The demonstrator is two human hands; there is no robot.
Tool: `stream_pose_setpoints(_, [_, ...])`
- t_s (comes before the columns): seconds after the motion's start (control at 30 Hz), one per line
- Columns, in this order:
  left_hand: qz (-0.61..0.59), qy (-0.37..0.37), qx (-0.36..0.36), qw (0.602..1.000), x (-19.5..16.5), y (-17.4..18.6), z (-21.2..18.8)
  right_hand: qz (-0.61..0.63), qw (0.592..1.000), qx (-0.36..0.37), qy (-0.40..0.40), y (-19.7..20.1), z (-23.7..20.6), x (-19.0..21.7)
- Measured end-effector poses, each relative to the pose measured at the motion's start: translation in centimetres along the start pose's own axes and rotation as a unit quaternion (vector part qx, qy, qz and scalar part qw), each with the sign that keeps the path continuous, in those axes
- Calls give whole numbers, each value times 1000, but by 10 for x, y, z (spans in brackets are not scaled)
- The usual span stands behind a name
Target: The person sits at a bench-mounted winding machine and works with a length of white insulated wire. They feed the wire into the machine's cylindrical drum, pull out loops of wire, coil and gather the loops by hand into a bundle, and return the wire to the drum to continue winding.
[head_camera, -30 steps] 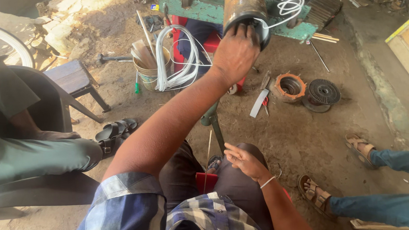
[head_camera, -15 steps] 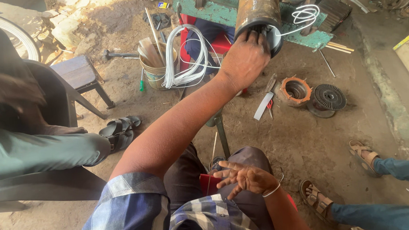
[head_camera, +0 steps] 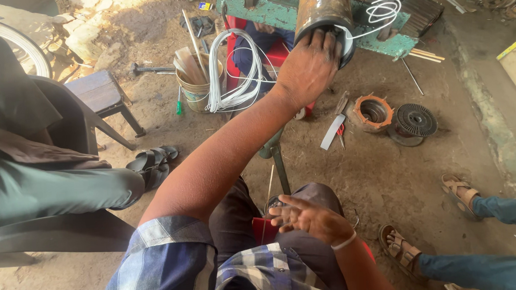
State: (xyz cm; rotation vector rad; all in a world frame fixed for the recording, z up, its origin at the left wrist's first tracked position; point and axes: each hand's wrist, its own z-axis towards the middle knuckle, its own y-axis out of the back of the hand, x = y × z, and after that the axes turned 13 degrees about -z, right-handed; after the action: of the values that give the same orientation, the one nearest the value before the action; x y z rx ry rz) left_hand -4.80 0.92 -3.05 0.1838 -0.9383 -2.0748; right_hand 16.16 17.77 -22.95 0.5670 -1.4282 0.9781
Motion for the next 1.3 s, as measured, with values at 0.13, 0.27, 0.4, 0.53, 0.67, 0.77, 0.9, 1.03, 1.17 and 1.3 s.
stream_pose_setpoints(0.13, [4,-5,4,1000,-1,1,0,160,947,214,179,-33,1,30])
stream_pose_setpoints(0.27, [-43,23,-26,998,-4,0,-1,-73,972,209,76,-5,26,79])
stream_pose_setpoints(0.4, [-34,20,-25,999,-6,-1,-2,-788,496,-362,44,6,23,131])
stream_pose_setpoints(0.53, [-33,25,-40,998,-10,-1,0,-478,647,-416,425,-28,-10,172])
stream_pose_setpoints(0.67, [-22,40,5,999,-14,3,5,-473,687,-347,429,-54,-3,164])
stream_pose_setpoints(0.77, [-41,40,20,998,-11,5,6,-445,797,-301,277,-53,16,136])
stream_pose_setpoints(0.9, [-44,34,13,998,-5,4,3,29,971,-150,185,-48,32,81])
stream_pose_setpoints(1.03, [-21,36,-38,998,-6,-2,-1,331,925,-152,107,-39,35,28])
stream_pose_setpoints(1.17, [-91,36,2,995,-3,-6,-3,302,929,-209,32,-15,39,-4])
stream_pose_setpoints(1.3, [-35,40,-7,999,-3,-11,-2,264,929,-256,-40,2,41,-23])
